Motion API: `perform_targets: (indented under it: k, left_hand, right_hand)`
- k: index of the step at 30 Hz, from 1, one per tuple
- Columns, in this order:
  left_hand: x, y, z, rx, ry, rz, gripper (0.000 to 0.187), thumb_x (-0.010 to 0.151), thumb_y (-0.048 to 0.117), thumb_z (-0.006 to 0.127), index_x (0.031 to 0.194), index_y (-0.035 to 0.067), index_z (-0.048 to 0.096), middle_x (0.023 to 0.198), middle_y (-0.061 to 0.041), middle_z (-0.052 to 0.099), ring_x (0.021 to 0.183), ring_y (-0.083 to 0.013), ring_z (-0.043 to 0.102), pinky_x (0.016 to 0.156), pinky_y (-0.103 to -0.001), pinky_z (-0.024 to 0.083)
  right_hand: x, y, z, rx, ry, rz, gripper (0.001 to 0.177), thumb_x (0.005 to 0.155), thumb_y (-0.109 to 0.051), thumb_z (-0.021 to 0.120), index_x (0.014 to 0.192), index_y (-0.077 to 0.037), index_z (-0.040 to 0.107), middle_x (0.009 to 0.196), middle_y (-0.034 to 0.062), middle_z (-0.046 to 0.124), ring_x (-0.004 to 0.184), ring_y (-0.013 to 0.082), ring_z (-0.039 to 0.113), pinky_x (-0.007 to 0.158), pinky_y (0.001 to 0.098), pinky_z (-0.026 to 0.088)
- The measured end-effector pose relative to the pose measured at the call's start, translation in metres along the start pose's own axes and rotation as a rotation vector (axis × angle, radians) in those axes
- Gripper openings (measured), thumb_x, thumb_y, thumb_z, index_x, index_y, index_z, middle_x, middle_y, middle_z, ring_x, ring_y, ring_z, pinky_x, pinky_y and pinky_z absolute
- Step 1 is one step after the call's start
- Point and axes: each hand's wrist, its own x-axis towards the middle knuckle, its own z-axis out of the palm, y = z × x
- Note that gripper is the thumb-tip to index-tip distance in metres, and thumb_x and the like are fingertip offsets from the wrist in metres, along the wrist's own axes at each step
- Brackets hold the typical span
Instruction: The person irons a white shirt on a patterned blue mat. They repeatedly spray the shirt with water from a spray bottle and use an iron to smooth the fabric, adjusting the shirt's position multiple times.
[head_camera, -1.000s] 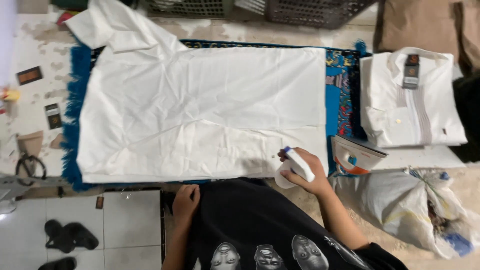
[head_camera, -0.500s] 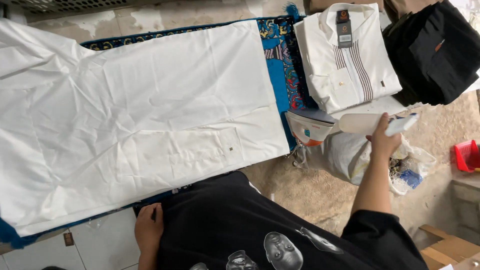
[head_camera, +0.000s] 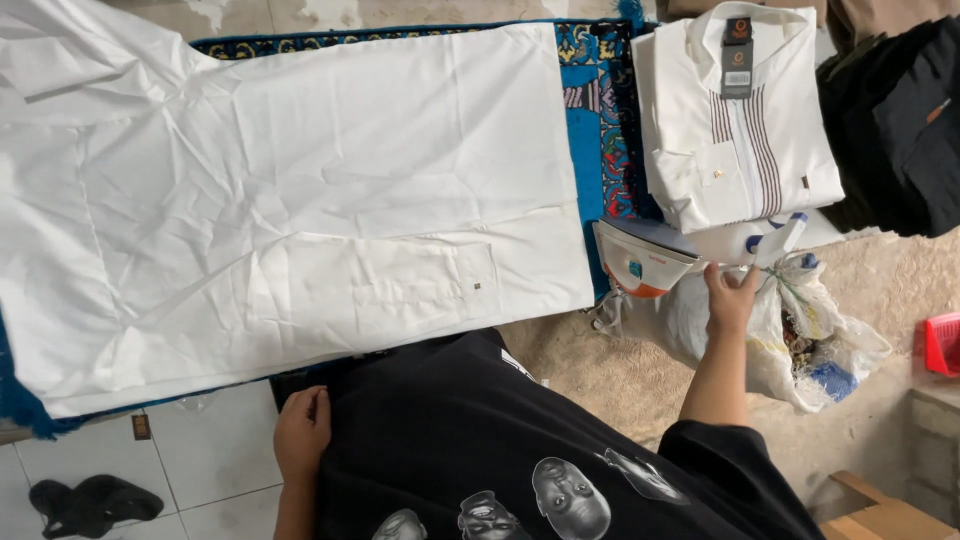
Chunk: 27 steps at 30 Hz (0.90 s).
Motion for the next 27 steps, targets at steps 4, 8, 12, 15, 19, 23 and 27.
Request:
perform_targets:
  k: [4, 8, 12, 15, 19, 23, 27]
  left_hand:
    - [-0.005, -0.012, 0.013, -0.018, 0.069, 0.002, 0.029, 0.104, 0.027, 0.055, 0.116, 0.011, 0.076, 0.109, -0.003, 0.074, 0.103, -0.0204, 0.069, 0.084, -0.037, 0.056]
    - [-0.005, 0.002, 0.004, -0.102, -0.027, -0.075, 0.037, 0.104, 0.031, 0.049, 0.122, 0.009, 0.074, 0.119, -0.008, 0.072, 0.111, -0.0272, 0.068, 0.091, -0.042, 0.054]
    - [-0.008, 0.015, 0.002, -0.142, 0.098, 0.071, 0.023, 0.106, 0.021, 0.06, 0.111, 0.006, 0.077, 0.097, -0.012, 0.074, 0.098, -0.0312, 0.073, 0.084, -0.041, 0.059]
    - [-0.008, 0.011, 0.011, -0.077, 0.133, 0.066, 0.021, 0.104, 0.026, 0.063, 0.112, 0.013, 0.078, 0.097, -0.006, 0.075, 0.098, -0.0261, 0.074, 0.084, -0.036, 0.06]
    - [-0.003, 0.001, 0.018, -0.123, 0.117, 0.023, 0.024, 0.104, 0.027, 0.061, 0.109, 0.012, 0.078, 0.096, -0.008, 0.076, 0.095, -0.0283, 0.074, 0.081, -0.039, 0.061]
    - [0.003, -0.021, 0.031, -0.11, 0.088, 0.154, 0.026, 0.104, 0.032, 0.058, 0.113, 0.015, 0.075, 0.098, -0.007, 0.074, 0.095, -0.0295, 0.073, 0.08, -0.04, 0.06]
    - [0.019, -0.019, 0.038, -0.002, 0.226, 0.348, 0.017, 0.099, 0.03, 0.064, 0.109, 0.02, 0.075, 0.092, -0.002, 0.072, 0.088, -0.023, 0.073, 0.077, -0.034, 0.059]
  right_hand:
    - [-0.067, 0.043, 0.03, 0.126, 0.017, -0.046, 0.062, 0.102, -0.054, 0.051, 0.143, -0.007, 0.053, 0.141, 0.011, 0.062, 0.13, 0.027, 0.061, 0.108, 0.038, 0.047]
    - [-0.147, 0.035, 0.088, 0.246, -0.151, -0.252, 0.04, 0.1, -0.032, 0.058, 0.131, -0.009, 0.048, 0.116, 0.0043, 0.056, 0.11, 0.0174, 0.057, 0.099, 0.029, 0.049]
    - [-0.125, 0.066, 0.131, 0.11, 0.015, -0.494, 0.088, 0.093, -0.017, 0.088, 0.154, -0.005, 0.025, 0.145, 0.0214, 0.04, 0.138, 0.0394, 0.046, 0.116, 0.0545, 0.041]
    - [-0.091, 0.07, 0.148, 0.13, 0.27, -0.58, 0.053, 0.094, -0.006, 0.084, 0.133, -0.002, 0.049, 0.121, 0.0163, 0.061, 0.111, 0.0262, 0.063, 0.099, 0.0383, 0.05]
    - [-0.099, 0.011, 0.14, 0.049, 0.312, -0.744, 0.03, 0.099, -0.004, 0.077, 0.124, 0.003, 0.062, 0.113, 0.0249, 0.068, 0.108, 0.0325, 0.07, 0.097, 0.0424, 0.053]
    - [-0.051, -0.004, 0.104, -0.446, 0.257, -0.899, 0.035, 0.103, -0.032, 0.079, 0.122, -0.007, 0.065, 0.09, 0.0232, 0.066, 0.083, 0.0463, 0.067, 0.077, 0.0522, 0.052]
    - [-0.015, -0.062, 0.127, -0.918, 0.014, -1.153, 0.034, 0.088, -0.05, 0.08, 0.11, -0.026, 0.068, 0.081, 0.0038, 0.064, 0.078, 0.0325, 0.069, 0.077, 0.0432, 0.055]
